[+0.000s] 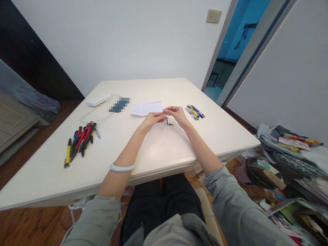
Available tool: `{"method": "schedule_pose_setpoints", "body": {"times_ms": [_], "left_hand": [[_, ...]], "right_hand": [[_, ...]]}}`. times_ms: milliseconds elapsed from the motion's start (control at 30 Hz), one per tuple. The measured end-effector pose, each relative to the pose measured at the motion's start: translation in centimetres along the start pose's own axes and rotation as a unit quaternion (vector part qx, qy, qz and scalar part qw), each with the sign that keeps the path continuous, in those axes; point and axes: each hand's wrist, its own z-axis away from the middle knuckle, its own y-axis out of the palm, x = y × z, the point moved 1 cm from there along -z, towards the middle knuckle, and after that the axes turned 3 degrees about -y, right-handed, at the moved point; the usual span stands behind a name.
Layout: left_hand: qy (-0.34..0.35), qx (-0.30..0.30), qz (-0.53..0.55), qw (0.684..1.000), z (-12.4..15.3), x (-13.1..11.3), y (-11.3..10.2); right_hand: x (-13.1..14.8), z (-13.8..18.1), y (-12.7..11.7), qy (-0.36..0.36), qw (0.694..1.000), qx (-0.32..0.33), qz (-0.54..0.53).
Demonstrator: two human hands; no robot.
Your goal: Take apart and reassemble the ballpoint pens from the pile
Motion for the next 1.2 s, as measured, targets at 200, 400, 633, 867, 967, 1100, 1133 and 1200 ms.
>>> {"method": "schedule_pose_setpoints", "body": {"times_ms": [200,400,633,867,967,1100,1133,1200], "left_hand": [[-0.005,-0.013,-0.002,1.000,0.3,-0.5,0.2],[-0.005,-0.020,0.002,1.000,0.4,-0.8,0.2],[0.002,-0.013,0.007,1.000,0.3,-0.7,-0.1],[-0.006,-0.022,0.010,1.000,0.3,-0.8,-0.1],[0.010,-0.026,-0.003,1.000,0.5,-1.1,0.0],[0.025,-0.034,-0.015,0.999,0.7,-1.5,0.1],[0.023,-0.033,-0.012,0.999,0.7,-1.5,0.0],[0.016,-0.033,-0.004,0.999,0.7,-1.5,-0.1]], "right_hand": [[0.0,0.1,0.0,0.017,0.999,0.027,0.015],[-0.3,-0.1,-0.3,-0.010,0.999,0.046,0.010],[0.5,0.0,-0.4,-0.016,0.997,0.032,0.065],[-0.2,-0.2,-1.5,0.007,0.997,-0.025,0.079],[-1.2,-0.4,-2.3,0.036,0.992,-0.059,0.107],[-2.0,-0.5,-3.1,0.044,0.985,-0.070,0.150],[-2.0,-0.4,-3.3,0.045,0.982,-0.069,0.171],[-2.1,-0.2,-3.6,0.054,0.971,-0.059,0.225]]}}
